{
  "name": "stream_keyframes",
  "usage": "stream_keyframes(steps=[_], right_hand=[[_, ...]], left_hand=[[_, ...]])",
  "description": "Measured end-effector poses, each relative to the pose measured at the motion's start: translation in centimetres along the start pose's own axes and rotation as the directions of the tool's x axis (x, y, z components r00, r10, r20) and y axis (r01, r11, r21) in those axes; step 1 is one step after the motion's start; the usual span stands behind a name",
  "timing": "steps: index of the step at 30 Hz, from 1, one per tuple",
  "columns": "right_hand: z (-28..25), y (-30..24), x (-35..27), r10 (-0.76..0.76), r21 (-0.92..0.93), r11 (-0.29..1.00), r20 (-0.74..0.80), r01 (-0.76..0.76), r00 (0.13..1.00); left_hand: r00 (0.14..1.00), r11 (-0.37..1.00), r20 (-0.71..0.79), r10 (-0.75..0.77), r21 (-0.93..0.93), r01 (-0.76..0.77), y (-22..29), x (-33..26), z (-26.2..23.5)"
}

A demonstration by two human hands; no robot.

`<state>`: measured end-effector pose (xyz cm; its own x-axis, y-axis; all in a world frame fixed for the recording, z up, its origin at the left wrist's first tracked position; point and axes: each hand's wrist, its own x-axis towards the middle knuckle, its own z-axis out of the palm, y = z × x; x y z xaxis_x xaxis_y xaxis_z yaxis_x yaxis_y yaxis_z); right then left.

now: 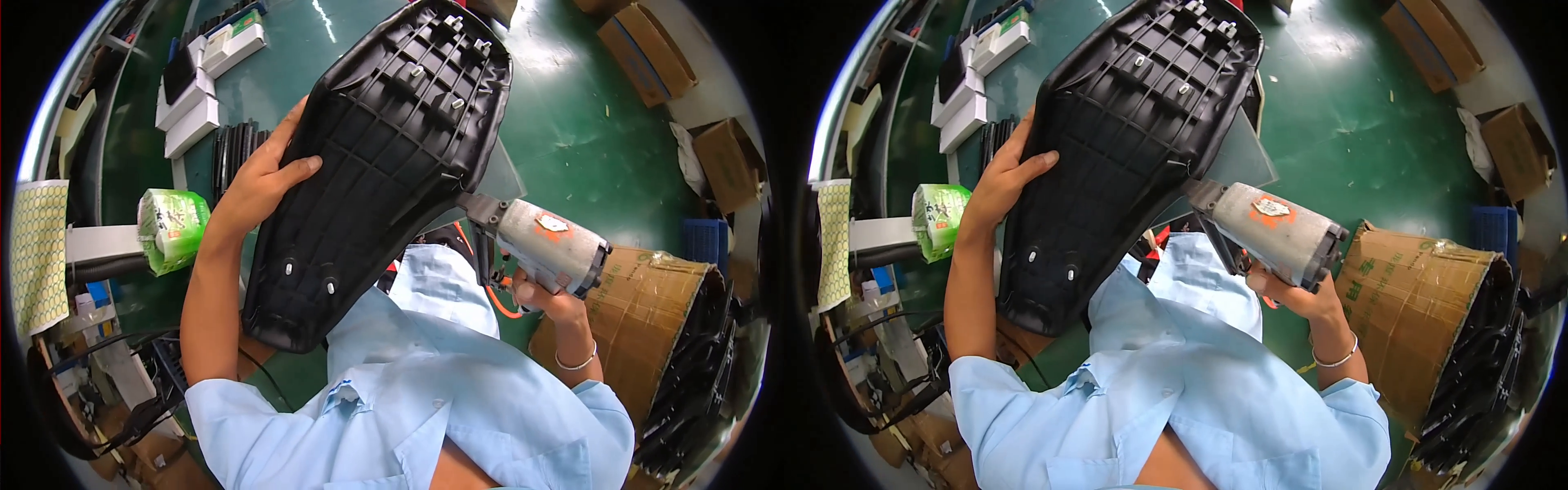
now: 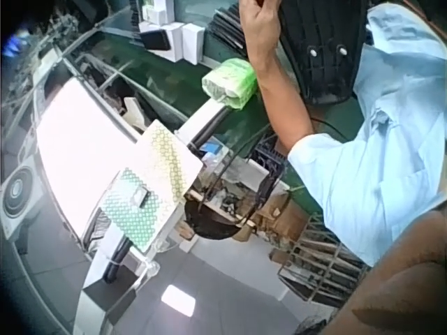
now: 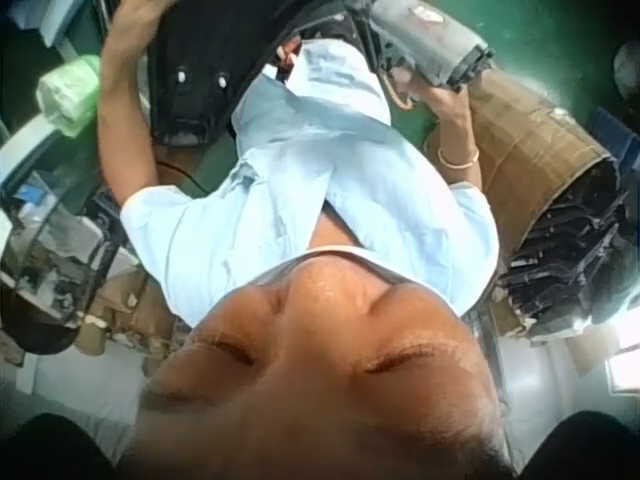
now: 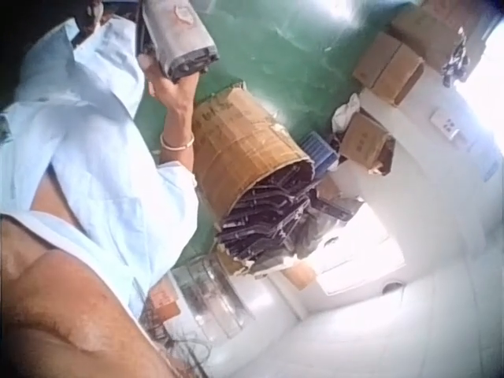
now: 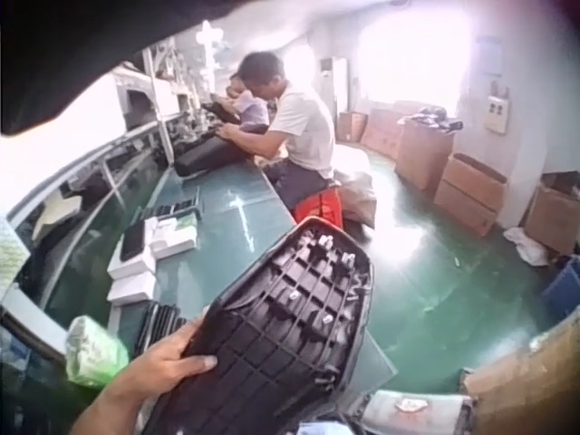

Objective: Attaching a black leather-like cover to a plastic seat base using a pneumatic stapler.

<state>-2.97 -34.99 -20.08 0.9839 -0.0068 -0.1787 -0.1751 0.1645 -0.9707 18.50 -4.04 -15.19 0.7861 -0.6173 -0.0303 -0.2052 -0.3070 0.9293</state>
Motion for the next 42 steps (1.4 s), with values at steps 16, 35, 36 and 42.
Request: stream_keyframes(steps=[16,35,36,42], right_hand=[[1.6,1.0,1.1,-0.033,-0.265,0.964,-0.028,0.024,0.999],[2.8,0.8,2.8,-0.049,-0.426,0.904,-0.018,0.037,0.999],[2.8,0.7,2.8,-0.054,-0.439,0.898,-0.019,0.04,0.998],[2.7,0.4,2.9,-0.065,-0.466,0.883,0.001,0.058,0.998]], left_hand=[[0.77,0.485,0.218,0.599,0.666,-0.566,4.3,4.0,7.5],[0.971,0.867,0.138,0.197,0.438,-0.238,4.0,5.1,8.8],[0.972,0.869,0.135,0.195,0.436,-0.235,4.1,5.2,8.7],[0.92,0.815,0.342,-0.192,0.578,-0.045,6.9,6.1,7.8]])
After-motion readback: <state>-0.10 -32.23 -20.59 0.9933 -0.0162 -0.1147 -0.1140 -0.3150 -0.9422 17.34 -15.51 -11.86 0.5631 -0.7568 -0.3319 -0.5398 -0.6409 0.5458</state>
